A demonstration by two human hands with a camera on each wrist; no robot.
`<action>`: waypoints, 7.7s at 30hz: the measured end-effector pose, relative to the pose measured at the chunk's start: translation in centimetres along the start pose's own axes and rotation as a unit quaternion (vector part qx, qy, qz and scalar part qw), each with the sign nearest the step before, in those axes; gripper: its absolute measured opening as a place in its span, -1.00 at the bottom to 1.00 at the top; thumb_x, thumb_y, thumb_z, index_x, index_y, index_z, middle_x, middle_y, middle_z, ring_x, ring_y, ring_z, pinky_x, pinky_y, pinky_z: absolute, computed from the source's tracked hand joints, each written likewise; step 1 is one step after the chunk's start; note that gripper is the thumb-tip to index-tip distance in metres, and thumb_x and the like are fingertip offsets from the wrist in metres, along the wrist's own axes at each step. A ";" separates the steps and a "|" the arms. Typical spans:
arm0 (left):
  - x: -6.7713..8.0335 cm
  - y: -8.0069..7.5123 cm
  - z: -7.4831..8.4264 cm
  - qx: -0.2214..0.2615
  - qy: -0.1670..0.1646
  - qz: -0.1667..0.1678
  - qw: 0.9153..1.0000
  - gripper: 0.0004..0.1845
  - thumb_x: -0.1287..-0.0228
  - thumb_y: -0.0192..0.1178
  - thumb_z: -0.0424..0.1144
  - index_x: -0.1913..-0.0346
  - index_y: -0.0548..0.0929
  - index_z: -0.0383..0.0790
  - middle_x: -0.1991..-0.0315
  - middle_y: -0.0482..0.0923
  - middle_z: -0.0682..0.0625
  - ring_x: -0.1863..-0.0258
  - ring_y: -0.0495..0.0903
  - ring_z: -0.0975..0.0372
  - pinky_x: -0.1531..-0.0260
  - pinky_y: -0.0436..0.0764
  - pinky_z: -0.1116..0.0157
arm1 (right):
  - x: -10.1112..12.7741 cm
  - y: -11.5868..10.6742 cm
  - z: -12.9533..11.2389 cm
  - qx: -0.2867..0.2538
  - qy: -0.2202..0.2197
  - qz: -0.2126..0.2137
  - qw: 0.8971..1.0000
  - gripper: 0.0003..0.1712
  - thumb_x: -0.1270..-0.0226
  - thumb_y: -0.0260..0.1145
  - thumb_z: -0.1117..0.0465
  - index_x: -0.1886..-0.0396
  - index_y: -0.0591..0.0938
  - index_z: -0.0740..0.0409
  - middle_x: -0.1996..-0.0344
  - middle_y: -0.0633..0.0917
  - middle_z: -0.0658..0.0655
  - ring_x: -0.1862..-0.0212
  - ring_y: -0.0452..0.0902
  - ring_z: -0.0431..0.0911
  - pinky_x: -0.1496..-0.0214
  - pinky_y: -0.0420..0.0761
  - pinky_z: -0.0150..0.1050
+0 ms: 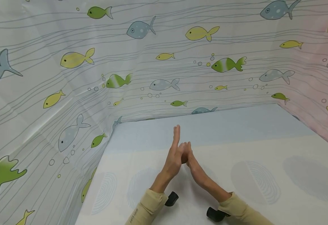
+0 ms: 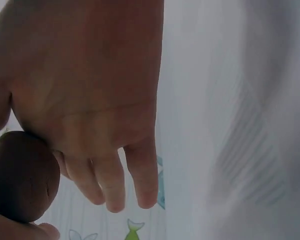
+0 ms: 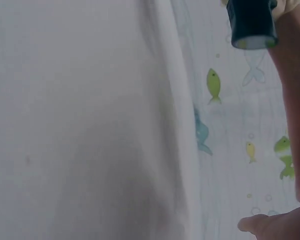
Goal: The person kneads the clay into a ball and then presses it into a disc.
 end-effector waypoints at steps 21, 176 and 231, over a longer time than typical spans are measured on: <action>1.1 0.2 -3.6 0.028 -0.077 -0.044 0.996 -0.32 -0.58 -0.53 0.11 -0.60 -0.32 -0.07 -0.59 -0.46 0.09 -0.56 -0.46 0.24 -0.49 -0.30 -0.06 | -0.8 -0.2 -3.3 0.003 -0.028 0.034 0.999 -0.32 -0.64 -0.55 -0.10 -0.59 -0.42 0.01 -0.59 -0.30 0.19 -0.59 -0.41 0.13 -0.47 -0.22 0.34; 0.6 -0.2 -3.1 0.008 -0.083 -0.033 0.996 -0.33 -0.58 -0.47 0.04 -0.59 -0.28 -0.13 -0.59 -0.43 0.08 -0.56 -0.42 0.24 -0.50 -0.28 -0.02 | -0.6 -0.1 -1.5 0.024 -0.040 0.005 0.999 -0.36 -0.66 -0.55 -0.04 -0.57 -0.48 -0.08 -0.58 -0.35 0.22 -0.57 -0.45 0.21 -0.40 -0.20 0.44; 1.6 0.3 0.9 0.016 -0.014 -0.018 1.000 -0.21 -0.52 -0.39 0.22 -0.60 -0.32 -0.10 -0.59 -0.48 0.09 -0.57 -0.46 0.20 -0.45 -0.29 -0.19 | -1.8 -1.7 -0.9 0.009 -0.007 0.040 0.999 -0.32 -0.65 -0.57 -0.04 -0.59 -0.34 0.17 -0.58 -0.34 0.20 -0.57 -0.55 0.10 -0.47 -0.33 0.32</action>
Point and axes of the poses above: each hand's wrist, its own x-axis away from the middle knuckle, its own y-axis out of the palm, z = x × y, the point moved 7 cm from there along -x, towards the middle knuckle
